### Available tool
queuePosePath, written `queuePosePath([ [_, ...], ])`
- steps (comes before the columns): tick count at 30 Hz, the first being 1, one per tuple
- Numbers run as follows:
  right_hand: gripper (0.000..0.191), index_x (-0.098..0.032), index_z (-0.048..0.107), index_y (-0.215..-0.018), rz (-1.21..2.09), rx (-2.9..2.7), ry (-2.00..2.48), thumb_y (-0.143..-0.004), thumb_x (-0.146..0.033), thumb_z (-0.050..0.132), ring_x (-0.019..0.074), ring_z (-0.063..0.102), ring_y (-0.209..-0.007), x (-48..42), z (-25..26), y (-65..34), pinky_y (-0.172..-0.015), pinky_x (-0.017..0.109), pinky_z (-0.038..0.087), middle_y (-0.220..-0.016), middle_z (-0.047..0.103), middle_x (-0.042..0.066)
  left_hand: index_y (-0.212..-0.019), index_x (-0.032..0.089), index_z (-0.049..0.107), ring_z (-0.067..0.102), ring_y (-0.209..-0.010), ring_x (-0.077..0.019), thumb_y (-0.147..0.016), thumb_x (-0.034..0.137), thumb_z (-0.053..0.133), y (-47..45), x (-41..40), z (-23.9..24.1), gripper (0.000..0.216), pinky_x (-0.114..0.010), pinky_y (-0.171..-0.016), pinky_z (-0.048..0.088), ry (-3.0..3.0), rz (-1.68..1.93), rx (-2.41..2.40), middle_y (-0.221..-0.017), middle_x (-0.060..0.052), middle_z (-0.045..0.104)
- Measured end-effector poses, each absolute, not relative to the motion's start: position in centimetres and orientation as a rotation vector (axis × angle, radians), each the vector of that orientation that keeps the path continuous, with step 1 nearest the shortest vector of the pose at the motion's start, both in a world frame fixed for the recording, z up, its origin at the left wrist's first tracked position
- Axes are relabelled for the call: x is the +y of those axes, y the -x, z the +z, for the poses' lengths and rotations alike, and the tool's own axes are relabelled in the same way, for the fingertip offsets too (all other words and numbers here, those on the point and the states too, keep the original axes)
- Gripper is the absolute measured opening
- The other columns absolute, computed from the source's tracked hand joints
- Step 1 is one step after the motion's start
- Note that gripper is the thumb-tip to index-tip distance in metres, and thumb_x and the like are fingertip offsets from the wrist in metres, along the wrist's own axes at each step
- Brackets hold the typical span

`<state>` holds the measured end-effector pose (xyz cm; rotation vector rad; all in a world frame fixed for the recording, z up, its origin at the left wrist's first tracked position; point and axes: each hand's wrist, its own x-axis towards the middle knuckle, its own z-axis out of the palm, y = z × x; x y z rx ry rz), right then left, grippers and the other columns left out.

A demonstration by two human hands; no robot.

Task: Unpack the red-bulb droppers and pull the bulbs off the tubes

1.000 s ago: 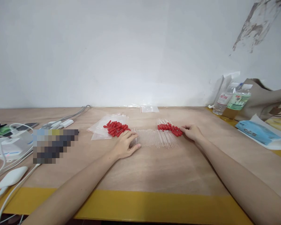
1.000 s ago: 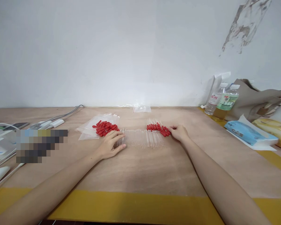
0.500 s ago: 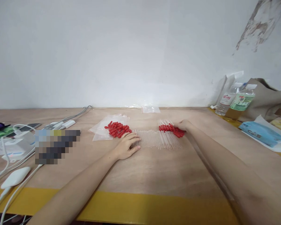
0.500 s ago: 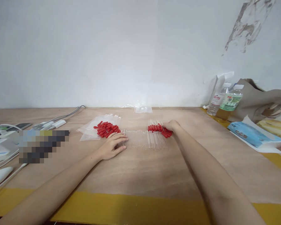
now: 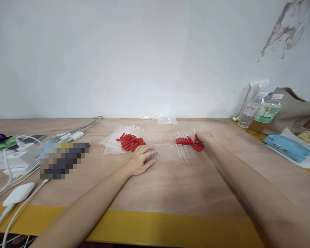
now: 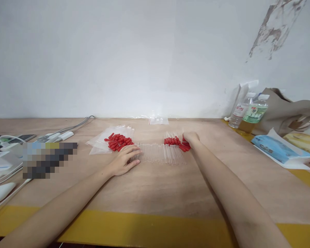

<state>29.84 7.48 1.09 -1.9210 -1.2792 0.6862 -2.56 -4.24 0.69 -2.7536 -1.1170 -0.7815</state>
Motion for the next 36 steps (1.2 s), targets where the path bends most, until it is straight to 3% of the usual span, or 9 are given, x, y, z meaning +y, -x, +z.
queuePosePath([
  [3, 0.018, -0.016, 0.053, -0.052, 0.597, -1.295, 1.868, -0.069, -0.022, 0.049, 0.0173, 0.059, -0.057, 5.9, 2.5, -29.9, -0.052, 0.026, 0.042, -0.057, 0.060, 0.007, -0.117, 0.023, 0.051, 0.040, -0.115, -0.0228, -0.086, 0.033, 0.042, 2.7, -4.1, 0.5, 0.034, -0.043, -0.096, 0.034, 2.723, -0.814, -1.094, -0.119, -0.008, 0.050],
  [7, 0.018, -0.018, 0.057, -0.079, 0.420, -1.428, 1.665, -0.076, -0.033, 0.047, 0.0150, 0.058, -0.073, 1.3, 3.2, -27.9, -0.065, 0.025, 0.041, -0.079, 0.064, 0.004, -0.123, 0.023, 0.044, 0.040, -0.117, -0.0217, -0.088, 0.025, 0.036, 2.3, -4.0, 0.3, 0.036, -0.043, -0.097, 0.034, 2.593, -0.928, -1.073, -0.121, -0.008, 0.049],
  [12, 0.011, -0.020, 0.055, -0.077, -0.090, -2.068, 1.101, -0.080, -0.028, 0.048, 0.0159, 0.054, -0.075, -5.6, 1.1, -23.2, -0.079, 0.034, 0.031, -0.076, 0.063, 0.001, -0.125, 0.020, 0.040, 0.036, -0.120, -0.0227, -0.086, 0.023, 0.042, 0.8, -4.8, 0.7, 0.040, -0.045, -0.098, 0.031, 2.479, -0.975, -0.910, -0.126, -0.010, 0.046],
  [16, 0.011, -0.018, 0.054, -0.074, -0.303, -2.139, 0.942, -0.081, -0.024, 0.048, 0.0139, 0.051, -0.068, -7.5, 0.0, -21.3, -0.076, 0.033, 0.027, -0.068, 0.062, 0.000, -0.101, 0.021, 0.055, 0.046, -0.110, -0.0219, -0.080, 0.028, 0.053, 0.0, -5.6, 0.7, 0.022, -0.043, -0.095, 0.035, 2.412, -1.054, -0.817, -0.104, -0.007, 0.060],
  [20, 0.011, -0.018, 0.053, -0.074, -0.329, -2.088, 0.963, -0.082, -0.022, 0.046, 0.0136, 0.050, -0.068, -7.2, -0.1, -21.4, -0.077, 0.033, 0.025, -0.069, 0.062, 0.000, -0.087, 0.017, 0.053, 0.051, -0.098, -0.0226, -0.074, 0.033, 0.061, -0.3, -6.0, 0.5, 0.022, -0.040, -0.086, 0.041, 2.205, -1.236, -0.940, -0.092, -0.009, 0.060],
  [24, 0.012, -0.018, 0.054, -0.074, -0.333, -2.114, 0.955, -0.082, -0.023, 0.047, 0.0138, 0.049, -0.070, -6.9, -0.2, -21.3, -0.080, 0.034, 0.024, -0.069, 0.062, 0.000, -0.093, 0.022, 0.055, 0.051, -0.099, -0.0211, -0.079, 0.030, 0.056, -0.9, -6.0, 0.6, 0.016, -0.045, -0.094, 0.032, 2.268, -0.969, -0.823, -0.095, -0.004, 0.062],
  [31, 0.016, -0.021, 0.060, -0.093, -0.428, -2.174, 0.940, -0.084, -0.024, 0.048, 0.0147, 0.049, -0.074, -6.7, -0.5, -20.8, -0.081, 0.035, 0.023, -0.074, 0.062, 0.002, -0.086, 0.022, 0.058, 0.054, -0.075, -0.0132, -0.087, 0.024, 0.043, -1.4, -5.8, 0.5, 0.015, -0.044, -0.096, 0.026, 2.381, -0.754, -0.776, -0.069, 0.002, 0.061],
  [36, 0.015, -0.022, 0.061, -0.076, -0.574, -2.269, 0.919, -0.084, -0.027, 0.049, 0.0144, 0.048, -0.074, -6.6, 0.2, -21.2, -0.086, 0.040, 0.021, -0.067, 0.059, 0.000, -0.075, 0.018, 0.058, 0.050, -0.068, -0.0121, -0.088, 0.022, 0.038, -1.5, -5.9, 0.6, 0.024, -0.040, -0.094, 0.028, 2.422, -0.670, -0.790, -0.063, 0.000, 0.055],
])
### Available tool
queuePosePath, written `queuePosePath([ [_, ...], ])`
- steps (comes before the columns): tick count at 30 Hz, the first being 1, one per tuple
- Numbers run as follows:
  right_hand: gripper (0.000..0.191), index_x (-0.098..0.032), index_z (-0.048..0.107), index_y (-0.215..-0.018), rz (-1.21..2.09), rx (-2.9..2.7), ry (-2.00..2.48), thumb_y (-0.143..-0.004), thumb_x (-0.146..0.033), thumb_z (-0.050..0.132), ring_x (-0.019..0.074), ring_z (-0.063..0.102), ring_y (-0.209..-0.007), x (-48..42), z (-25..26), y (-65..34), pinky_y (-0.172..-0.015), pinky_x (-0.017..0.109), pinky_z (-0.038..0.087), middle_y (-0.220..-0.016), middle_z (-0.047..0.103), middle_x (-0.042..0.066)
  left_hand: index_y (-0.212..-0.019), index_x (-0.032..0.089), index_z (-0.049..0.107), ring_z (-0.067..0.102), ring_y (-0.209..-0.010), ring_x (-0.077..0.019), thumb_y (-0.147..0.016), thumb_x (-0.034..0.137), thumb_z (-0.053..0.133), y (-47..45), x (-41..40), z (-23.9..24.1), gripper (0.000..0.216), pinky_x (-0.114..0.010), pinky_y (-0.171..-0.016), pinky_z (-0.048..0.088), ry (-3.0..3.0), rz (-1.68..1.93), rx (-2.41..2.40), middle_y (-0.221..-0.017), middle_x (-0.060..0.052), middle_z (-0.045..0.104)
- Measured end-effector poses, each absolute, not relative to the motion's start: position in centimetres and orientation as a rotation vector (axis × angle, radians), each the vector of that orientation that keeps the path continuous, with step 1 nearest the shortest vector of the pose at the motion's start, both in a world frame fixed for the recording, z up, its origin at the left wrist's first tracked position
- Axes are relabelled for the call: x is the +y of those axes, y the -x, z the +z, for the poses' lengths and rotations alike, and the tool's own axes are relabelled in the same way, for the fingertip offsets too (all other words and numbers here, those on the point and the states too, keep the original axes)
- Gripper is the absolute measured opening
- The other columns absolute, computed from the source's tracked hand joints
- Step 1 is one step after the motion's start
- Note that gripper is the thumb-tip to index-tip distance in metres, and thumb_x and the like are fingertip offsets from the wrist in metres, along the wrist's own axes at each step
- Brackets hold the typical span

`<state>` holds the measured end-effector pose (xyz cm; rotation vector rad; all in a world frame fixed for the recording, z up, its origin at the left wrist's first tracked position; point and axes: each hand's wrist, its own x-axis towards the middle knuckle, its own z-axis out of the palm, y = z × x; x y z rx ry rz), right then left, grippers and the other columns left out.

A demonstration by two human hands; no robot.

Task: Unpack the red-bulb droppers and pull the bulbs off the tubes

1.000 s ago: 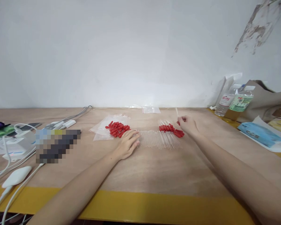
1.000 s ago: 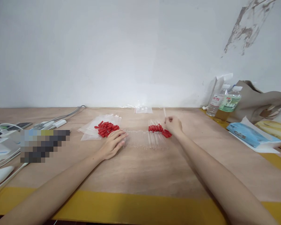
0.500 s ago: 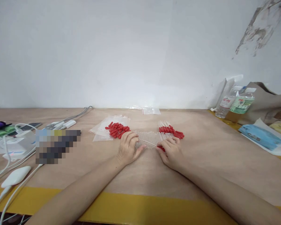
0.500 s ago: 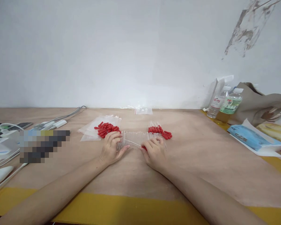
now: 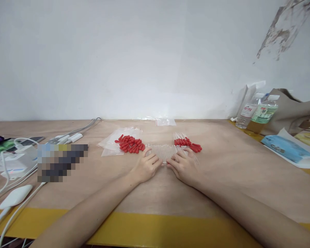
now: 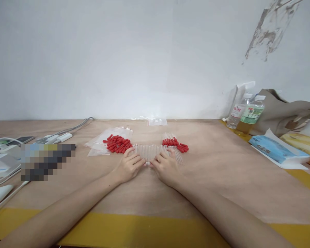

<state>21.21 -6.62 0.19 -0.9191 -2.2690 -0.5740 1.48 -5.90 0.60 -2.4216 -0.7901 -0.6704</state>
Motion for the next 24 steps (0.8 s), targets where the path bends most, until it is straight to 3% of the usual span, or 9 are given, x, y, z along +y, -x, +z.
queuePosePath([
  [13, 0.021, -0.025, 0.060, -0.084, -0.896, -2.188, 0.751, -0.085, -0.014, 0.043, 0.0105, 0.050, -0.072, -6.4, 0.0, -22.7, -0.091, 0.036, 0.020, -0.070, 0.061, -0.003, -0.073, 0.018, 0.058, 0.048, -0.065, -0.0127, -0.088, 0.022, 0.037, -0.9, -6.3, 0.9, 0.026, -0.039, -0.085, 0.029, 2.477, -0.766, -0.882, -0.059, 0.000, 0.053],
  [17, 0.017, -0.024, 0.062, -0.087, -0.651, -2.010, 0.985, -0.084, -0.021, 0.046, 0.0124, 0.052, -0.074, -4.3, 0.5, -25.7, -0.082, 0.034, 0.027, -0.078, 0.063, 0.000, -0.075, 0.018, 0.059, 0.050, -0.066, -0.0143, -0.088, 0.024, 0.037, 1.9, -5.2, 0.9, 0.026, -0.034, -0.075, 0.037, 2.389, -0.936, -1.104, -0.065, -0.002, 0.056],
  [20, 0.023, -0.020, 0.061, -0.094, -0.227, -1.778, 1.210, -0.084, -0.031, 0.045, 0.0144, 0.053, -0.072, -2.0, 0.7, -28.4, -0.070, 0.029, 0.037, -0.086, 0.062, 0.006, -0.093, 0.018, 0.059, 0.051, -0.071, -0.0140, -0.088, 0.024, 0.036, 3.6, -3.9, 0.8, 0.024, -0.027, -0.067, 0.042, 2.331, -1.115, -1.302, -0.077, -0.004, 0.054],
  [24, 0.025, -0.016, 0.061, -0.090, 0.061, -1.541, 1.433, -0.077, -0.035, 0.050, 0.0126, 0.051, -0.060, 0.7, -0.1, -30.9, -0.059, 0.025, 0.040, -0.081, 0.062, 0.005, -0.113, 0.017, 0.050, 0.049, -0.082, -0.0145, -0.086, 0.016, 0.034, 2.9, -2.5, 0.3, 0.032, -0.027, -0.074, 0.044, 2.327, -1.197, -1.275, -0.088, -0.005, 0.046],
])
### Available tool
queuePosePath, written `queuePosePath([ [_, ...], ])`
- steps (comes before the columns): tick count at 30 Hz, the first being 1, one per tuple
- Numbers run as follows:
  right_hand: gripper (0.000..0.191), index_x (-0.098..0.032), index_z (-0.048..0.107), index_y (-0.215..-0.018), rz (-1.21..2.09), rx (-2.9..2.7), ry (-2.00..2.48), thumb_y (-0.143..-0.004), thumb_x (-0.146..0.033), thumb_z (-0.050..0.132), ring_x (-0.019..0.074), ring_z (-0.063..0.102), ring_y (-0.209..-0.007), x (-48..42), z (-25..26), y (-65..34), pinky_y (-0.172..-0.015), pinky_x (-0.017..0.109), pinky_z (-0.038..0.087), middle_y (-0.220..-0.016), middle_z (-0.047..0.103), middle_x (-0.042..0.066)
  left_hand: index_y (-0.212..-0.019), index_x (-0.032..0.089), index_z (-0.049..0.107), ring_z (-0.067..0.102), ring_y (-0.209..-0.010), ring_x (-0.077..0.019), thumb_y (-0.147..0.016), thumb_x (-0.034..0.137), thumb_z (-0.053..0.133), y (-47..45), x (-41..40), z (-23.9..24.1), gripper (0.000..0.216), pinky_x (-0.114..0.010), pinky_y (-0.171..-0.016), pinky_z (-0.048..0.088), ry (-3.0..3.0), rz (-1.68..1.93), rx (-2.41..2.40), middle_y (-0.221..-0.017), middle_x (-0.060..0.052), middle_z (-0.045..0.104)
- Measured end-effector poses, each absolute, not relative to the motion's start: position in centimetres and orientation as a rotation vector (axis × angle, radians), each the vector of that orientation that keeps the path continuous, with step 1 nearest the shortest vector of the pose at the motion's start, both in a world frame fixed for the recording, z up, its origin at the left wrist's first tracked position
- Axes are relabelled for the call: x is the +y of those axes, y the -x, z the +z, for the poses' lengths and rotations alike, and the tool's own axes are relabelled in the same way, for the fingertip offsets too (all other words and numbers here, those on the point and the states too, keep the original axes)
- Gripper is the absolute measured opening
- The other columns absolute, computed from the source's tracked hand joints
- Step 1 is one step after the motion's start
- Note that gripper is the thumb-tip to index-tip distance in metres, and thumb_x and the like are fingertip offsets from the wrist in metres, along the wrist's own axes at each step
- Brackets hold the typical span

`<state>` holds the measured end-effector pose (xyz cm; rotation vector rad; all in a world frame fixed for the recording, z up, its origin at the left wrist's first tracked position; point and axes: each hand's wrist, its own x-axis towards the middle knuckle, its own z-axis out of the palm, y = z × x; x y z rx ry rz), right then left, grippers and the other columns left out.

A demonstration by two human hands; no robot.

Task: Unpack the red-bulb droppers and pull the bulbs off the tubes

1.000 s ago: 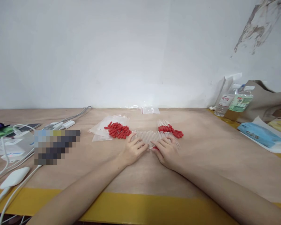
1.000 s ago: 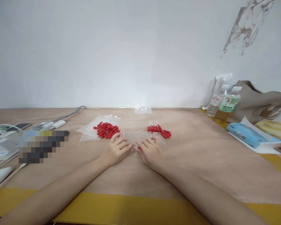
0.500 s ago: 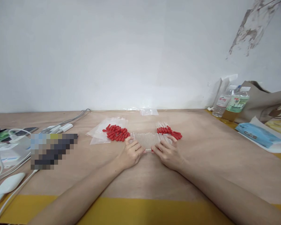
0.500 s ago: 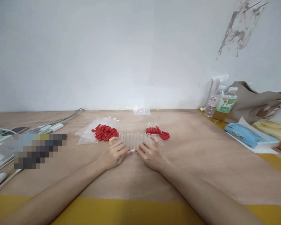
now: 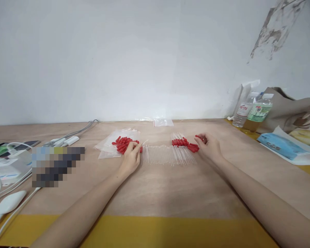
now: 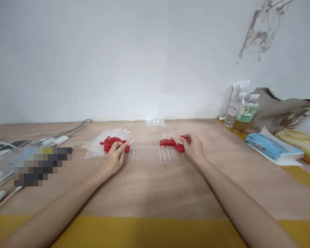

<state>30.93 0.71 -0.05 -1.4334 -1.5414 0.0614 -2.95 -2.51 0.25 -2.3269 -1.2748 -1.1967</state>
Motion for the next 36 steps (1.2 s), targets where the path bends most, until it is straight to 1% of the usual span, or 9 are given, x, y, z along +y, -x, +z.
queuePosePath([
  [2, 0.023, -0.017, 0.063, -0.089, 0.119, -1.547, 1.482, -0.076, -0.029, 0.049, 0.0116, 0.052, -0.061, 1.7, -0.8, -31.6, -0.060, 0.025, 0.041, -0.086, 0.061, 0.006, -0.117, 0.017, 0.047, 0.049, -0.083, -0.0146, -0.085, 0.013, 0.034, 2.0, -2.2, 0.0, 0.035, -0.027, -0.074, 0.044, 2.338, -1.197, -1.244, -0.089, -0.006, 0.045],
  [5, 0.027, -0.016, 0.061, -0.096, 0.226, -1.546, 1.528, -0.075, -0.024, 0.047, 0.0117, 0.055, -0.066, 2.8, -1.9, -32.2, -0.062, 0.024, 0.042, -0.090, 0.062, 0.006, -0.110, 0.017, 0.049, 0.050, -0.083, -0.0144, -0.085, 0.013, 0.035, 1.0, -2.3, -0.1, 0.029, -0.027, -0.074, 0.044, 2.374, -1.227, -1.215, -0.088, -0.005, 0.048],
  [9, 0.027, -0.014, 0.060, -0.093, 0.267, -1.532, 1.572, -0.071, -0.027, 0.052, 0.0125, 0.055, -0.064, 3.5, -2.6, -32.5, -0.060, 0.024, 0.043, -0.080, 0.063, 0.005, -0.092, 0.017, 0.051, 0.052, -0.082, -0.0148, -0.086, 0.015, 0.036, 0.5, -2.5, 0.0, 0.016, -0.027, -0.074, 0.044, 2.433, -1.206, -1.185, -0.084, -0.004, 0.053],
  [13, 0.023, -0.017, 0.063, -0.084, 0.296, -1.566, 1.591, -0.070, -0.032, 0.055, 0.0132, 0.055, -0.062, 3.3, -2.6, -32.6, -0.057, 0.023, 0.042, -0.074, 0.064, 0.003, -0.086, 0.017, 0.051, 0.052, -0.078, -0.0148, -0.085, 0.016, 0.037, 0.4, -2.7, -0.2, 0.015, -0.027, -0.071, 0.045, 2.490, -1.103, -1.123, -0.080, -0.004, 0.055],
  [16, 0.024, -0.017, 0.065, -0.082, 0.289, -1.567, 1.621, -0.068, -0.035, 0.057, 0.0147, 0.057, -0.065, 2.9, -2.4, -32.5, -0.057, 0.023, 0.042, -0.074, 0.065, 0.005, -0.092, 0.017, 0.053, 0.053, -0.082, -0.0159, -0.083, 0.022, 0.044, 0.3, -3.2, -0.1, 0.013, -0.029, -0.075, 0.045, 2.536, -1.085, -1.099, -0.087, -0.006, 0.057],
  [21, 0.030, -0.017, 0.066, -0.083, 0.233, -1.520, 1.685, -0.072, -0.041, 0.050, 0.0161, 0.058, -0.067, 2.6, -2.1, -32.6, -0.058, 0.024, 0.041, -0.074, 0.066, 0.005, -0.103, 0.016, 0.053, 0.051, -0.094, -0.0203, -0.078, 0.035, 0.054, 0.7, -4.3, 0.6, 0.031, -0.035, -0.083, 0.043, 2.615, -1.005, -1.106, -0.100, -0.009, 0.056],
  [26, 0.031, -0.020, 0.067, -0.080, 0.213, -1.540, 1.711, -0.072, -0.043, 0.049, 0.0171, 0.058, -0.068, 2.7, -0.7, -31.8, -0.065, 0.028, 0.040, -0.072, 0.066, 0.003, -0.112, 0.020, 0.051, 0.047, -0.106, -0.0236, -0.078, 0.039, 0.053, 1.5, -4.4, 1.0, 0.039, -0.041, -0.091, 0.037, 2.642, -0.872, -1.152, -0.113, -0.008, 0.054],
  [31, 0.035, -0.030, 0.069, -0.077, 0.216, -1.649, 1.918, -0.069, -0.056, 0.047, 0.0245, 0.058, -0.083, 3.1, 1.7, -29.4, -0.083, 0.043, 0.032, -0.079, 0.067, 0.002, -0.117, 0.021, 0.050, 0.041, -0.116, -0.0238, -0.079, 0.040, 0.051, 1.7, -4.1, 0.7, 0.042, -0.042, -0.097, 0.033, 2.654, -0.824, -1.152, -0.120, -0.008, 0.051],
  [36, 0.034, -0.028, 0.070, -0.073, 0.203, -1.611, 2.077, -0.065, -0.055, 0.051, 0.0265, 0.058, -0.083, 3.7, 2.6, -27.1, -0.083, 0.045, 0.031, -0.076, 0.067, 0.006, -0.119, 0.025, 0.050, 0.031, -0.125, -0.0240, -0.084, 0.040, 0.044, 1.6, -4.0, 0.8, 0.039, -0.046, -0.101, 0.027, 2.714, -0.660, -1.135, -0.131, -0.007, 0.043],
])
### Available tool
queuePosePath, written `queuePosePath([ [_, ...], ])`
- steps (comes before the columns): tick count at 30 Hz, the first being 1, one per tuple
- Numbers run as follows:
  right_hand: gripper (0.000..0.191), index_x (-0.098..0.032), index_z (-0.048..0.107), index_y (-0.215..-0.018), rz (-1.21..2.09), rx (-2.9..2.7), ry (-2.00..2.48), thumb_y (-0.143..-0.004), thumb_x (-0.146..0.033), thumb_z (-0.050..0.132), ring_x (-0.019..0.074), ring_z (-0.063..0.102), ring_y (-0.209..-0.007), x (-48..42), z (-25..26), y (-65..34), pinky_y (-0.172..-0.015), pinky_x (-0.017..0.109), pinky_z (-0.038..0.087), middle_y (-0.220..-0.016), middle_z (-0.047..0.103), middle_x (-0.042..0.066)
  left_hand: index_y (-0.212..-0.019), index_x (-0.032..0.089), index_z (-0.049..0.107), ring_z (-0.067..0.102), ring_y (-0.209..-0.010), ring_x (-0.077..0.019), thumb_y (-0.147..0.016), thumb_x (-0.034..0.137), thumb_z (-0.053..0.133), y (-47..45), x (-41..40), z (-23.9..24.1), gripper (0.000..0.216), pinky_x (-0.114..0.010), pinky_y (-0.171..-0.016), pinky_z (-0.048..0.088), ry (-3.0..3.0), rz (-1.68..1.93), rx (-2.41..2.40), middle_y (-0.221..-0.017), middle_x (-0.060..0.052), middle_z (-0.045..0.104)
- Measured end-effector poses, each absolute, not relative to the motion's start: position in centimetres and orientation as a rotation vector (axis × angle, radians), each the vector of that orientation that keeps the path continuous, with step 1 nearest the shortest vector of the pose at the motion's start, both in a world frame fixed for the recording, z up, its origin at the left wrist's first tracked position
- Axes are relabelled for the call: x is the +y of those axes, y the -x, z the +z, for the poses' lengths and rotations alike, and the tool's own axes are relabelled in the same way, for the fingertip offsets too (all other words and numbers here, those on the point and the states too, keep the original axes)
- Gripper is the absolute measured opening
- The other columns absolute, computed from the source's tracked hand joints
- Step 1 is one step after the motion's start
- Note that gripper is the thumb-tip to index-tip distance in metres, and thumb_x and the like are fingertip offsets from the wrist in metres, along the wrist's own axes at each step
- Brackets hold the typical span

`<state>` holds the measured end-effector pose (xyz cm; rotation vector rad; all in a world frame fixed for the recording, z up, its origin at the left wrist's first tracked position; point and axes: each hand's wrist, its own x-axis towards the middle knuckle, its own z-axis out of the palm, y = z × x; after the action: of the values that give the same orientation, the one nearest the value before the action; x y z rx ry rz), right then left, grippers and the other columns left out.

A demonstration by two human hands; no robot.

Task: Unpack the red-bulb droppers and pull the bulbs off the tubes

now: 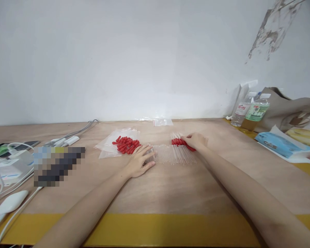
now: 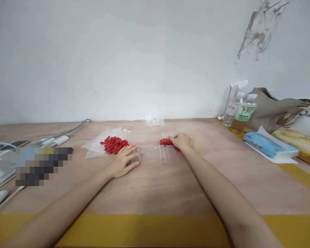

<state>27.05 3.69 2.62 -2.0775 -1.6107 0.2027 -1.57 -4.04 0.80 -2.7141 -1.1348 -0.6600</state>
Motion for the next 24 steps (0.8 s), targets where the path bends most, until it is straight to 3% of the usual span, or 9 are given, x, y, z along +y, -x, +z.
queuePosePath([
  [5, 0.024, -0.025, 0.070, -0.071, 0.144, -1.534, 2.095, -0.065, -0.041, 0.053, 0.0253, 0.059, -0.080, 4.1, 2.2, -26.1, -0.083, 0.044, 0.030, -0.075, 0.067, 0.007, -0.112, 0.026, 0.056, 0.030, -0.126, -0.0230, -0.086, 0.038, 0.041, 1.6, -4.0, 0.7, 0.032, -0.046, -0.102, 0.026, 2.707, -0.647, -1.128, -0.129, -0.006, 0.045],
  [11, 0.029, -0.022, 0.069, -0.071, 0.101, -1.474, 2.056, -0.071, -0.041, 0.046, 0.0270, 0.059, -0.079, 4.0, 1.8, -25.8, -0.080, 0.044, 0.030, -0.074, 0.066, 0.010, -0.114, 0.023, 0.054, 0.034, -0.123, -0.0228, -0.086, 0.033, 0.042, 1.6, -4.1, 0.6, 0.032, -0.045, -0.100, 0.030, 2.647, -0.782, -1.062, -0.124, -0.007, 0.050],
  [15, 0.030, -0.024, 0.066, -0.078, 0.119, -1.498, 1.956, -0.076, -0.043, 0.043, 0.0226, 0.058, -0.079, 2.8, 2.6, -25.4, -0.075, 0.037, 0.033, -0.079, 0.067, 0.005, -0.121, 0.022, 0.047, 0.036, -0.121, -0.0226, -0.086, 0.030, 0.043, 1.5, -4.2, 0.5, 0.037, -0.044, -0.098, 0.033, 2.561, -0.893, -1.012, -0.123, -0.008, 0.049],
  [20, 0.018, -0.024, 0.063, -0.080, -0.079, -1.864, 1.420, -0.077, -0.036, 0.050, 0.0183, 0.052, -0.080, -1.1, 2.4, -24.6, -0.076, 0.032, 0.029, -0.078, 0.066, 0.001, -0.128, 0.021, 0.039, 0.035, -0.122, -0.0230, -0.085, 0.028, 0.045, 1.3, -4.0, 0.4, 0.044, -0.044, -0.099, 0.032, 2.446, -0.951, -0.939, -0.127, -0.009, 0.045],
  [24, 0.017, -0.021, 0.061, -0.079, -0.271, -2.030, 1.091, -0.082, -0.031, 0.048, 0.0169, 0.050, -0.079, -4.0, 0.9, -23.6, -0.078, 0.034, 0.024, -0.080, 0.064, 0.002, -0.126, 0.019, 0.041, 0.035, -0.121, -0.0237, -0.085, 0.028, 0.044, 0.3, -3.6, 0.4, 0.042, -0.043, -0.098, 0.030, 2.404, -0.906, -0.920, -0.127, -0.010, 0.045],
])
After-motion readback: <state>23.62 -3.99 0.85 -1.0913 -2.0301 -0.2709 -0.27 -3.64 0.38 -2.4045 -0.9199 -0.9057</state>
